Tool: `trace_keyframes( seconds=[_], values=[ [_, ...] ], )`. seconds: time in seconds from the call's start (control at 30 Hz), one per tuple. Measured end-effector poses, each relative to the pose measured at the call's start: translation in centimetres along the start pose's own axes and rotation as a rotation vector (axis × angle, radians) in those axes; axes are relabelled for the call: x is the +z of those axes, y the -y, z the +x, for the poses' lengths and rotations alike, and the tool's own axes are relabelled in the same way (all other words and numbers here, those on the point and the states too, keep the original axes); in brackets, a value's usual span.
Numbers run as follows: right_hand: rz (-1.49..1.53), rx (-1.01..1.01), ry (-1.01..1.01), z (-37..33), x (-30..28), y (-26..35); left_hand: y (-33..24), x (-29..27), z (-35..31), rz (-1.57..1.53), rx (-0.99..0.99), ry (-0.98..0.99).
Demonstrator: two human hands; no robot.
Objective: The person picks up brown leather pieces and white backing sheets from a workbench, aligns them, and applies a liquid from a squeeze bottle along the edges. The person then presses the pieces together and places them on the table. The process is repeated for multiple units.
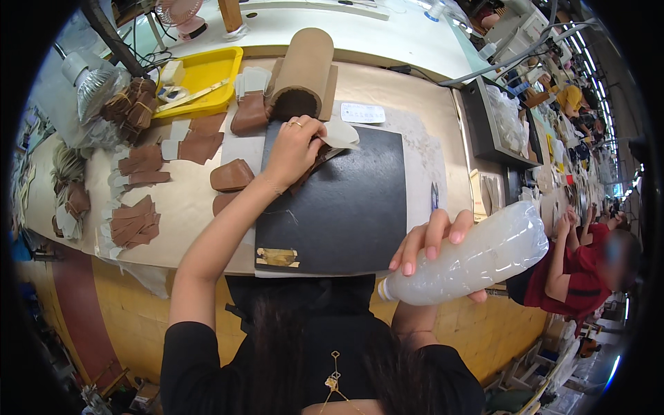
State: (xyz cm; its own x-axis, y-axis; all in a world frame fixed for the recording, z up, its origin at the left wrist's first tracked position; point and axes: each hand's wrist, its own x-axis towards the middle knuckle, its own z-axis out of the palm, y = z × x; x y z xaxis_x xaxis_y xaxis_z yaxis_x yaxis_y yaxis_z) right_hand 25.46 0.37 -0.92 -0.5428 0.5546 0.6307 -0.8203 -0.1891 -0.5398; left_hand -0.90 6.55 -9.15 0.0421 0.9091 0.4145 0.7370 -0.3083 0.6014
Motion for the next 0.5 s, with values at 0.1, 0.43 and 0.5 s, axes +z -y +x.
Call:
trace_keyframes(
  seconds=[0.1, 0.43, 0.5],
  values=[
    [-0.035, -0.048, -0.087, -0.4, 0.1, 0.1, -1.7, -1.4, -0.2, -0.267, -0.065, -0.141],
    [-0.872, 0.202, -0.669, -2.9, -2.2, -3.3, -4.6, -1.6, -8.7, -0.447, -0.547, 0.581],
    [-0.939, 0.212, -0.652, -3.7, -2.3, -4.8, -4.3, -1.3, -9.9, -0.401, -0.557, 0.542]
  ],
)
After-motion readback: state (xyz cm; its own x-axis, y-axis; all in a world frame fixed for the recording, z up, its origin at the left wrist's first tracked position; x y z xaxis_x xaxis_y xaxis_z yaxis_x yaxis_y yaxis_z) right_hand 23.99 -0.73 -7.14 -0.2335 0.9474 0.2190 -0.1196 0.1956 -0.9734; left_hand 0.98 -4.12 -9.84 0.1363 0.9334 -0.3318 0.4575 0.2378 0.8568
